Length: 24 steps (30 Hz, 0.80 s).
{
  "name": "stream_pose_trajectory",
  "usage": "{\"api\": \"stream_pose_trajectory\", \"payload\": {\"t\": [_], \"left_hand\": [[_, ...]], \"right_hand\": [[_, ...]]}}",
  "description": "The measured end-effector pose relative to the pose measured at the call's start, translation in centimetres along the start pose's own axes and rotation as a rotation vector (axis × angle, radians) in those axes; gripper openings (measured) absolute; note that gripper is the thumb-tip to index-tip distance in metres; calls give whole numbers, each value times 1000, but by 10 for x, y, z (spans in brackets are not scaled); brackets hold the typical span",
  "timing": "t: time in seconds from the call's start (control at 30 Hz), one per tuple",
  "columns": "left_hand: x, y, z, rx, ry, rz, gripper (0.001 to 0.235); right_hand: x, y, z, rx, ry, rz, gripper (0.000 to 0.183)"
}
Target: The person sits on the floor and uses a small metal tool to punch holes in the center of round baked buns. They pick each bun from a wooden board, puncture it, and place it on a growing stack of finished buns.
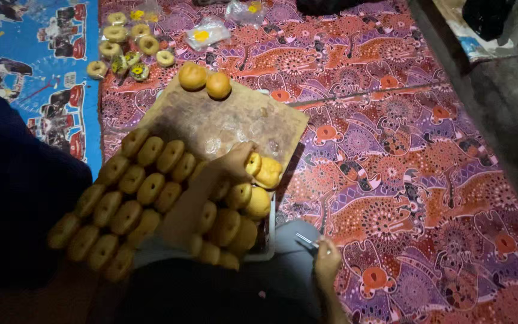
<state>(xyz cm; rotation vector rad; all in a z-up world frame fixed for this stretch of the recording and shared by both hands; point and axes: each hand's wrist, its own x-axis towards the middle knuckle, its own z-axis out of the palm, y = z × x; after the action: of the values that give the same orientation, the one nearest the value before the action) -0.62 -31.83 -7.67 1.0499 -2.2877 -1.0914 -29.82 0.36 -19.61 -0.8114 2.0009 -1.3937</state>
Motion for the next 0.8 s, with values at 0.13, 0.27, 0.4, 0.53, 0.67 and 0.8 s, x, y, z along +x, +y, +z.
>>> {"api": "stream_pose_trajectory", "payload": {"t": [0.13, 0.27, 0.4, 0.53, 0.67, 0.8], "left_hand": [[47, -63, -34, -12, 56, 19, 69], [113, -137, -96, 274, 477, -452, 61], [174, -177, -116, 329, 580, -671, 54], [176, -164, -69, 361, 791, -345, 48], [142, -65, -53, 218, 640, -48, 78], [49, 52, -49, -228, 483, -246, 80]], "right_hand": [[-28, 19, 32, -257, -24, -260, 26], [-26, 14, 59, -324, 40, -320, 22], [-6, 11, 72, -283, 50, -391, 20], [-15, 15, 69, -321, 89, -469, 18], [-11, 11, 72, -329, 93, -357, 22], [-8, 12, 67, -286, 118, -511, 18]]}}
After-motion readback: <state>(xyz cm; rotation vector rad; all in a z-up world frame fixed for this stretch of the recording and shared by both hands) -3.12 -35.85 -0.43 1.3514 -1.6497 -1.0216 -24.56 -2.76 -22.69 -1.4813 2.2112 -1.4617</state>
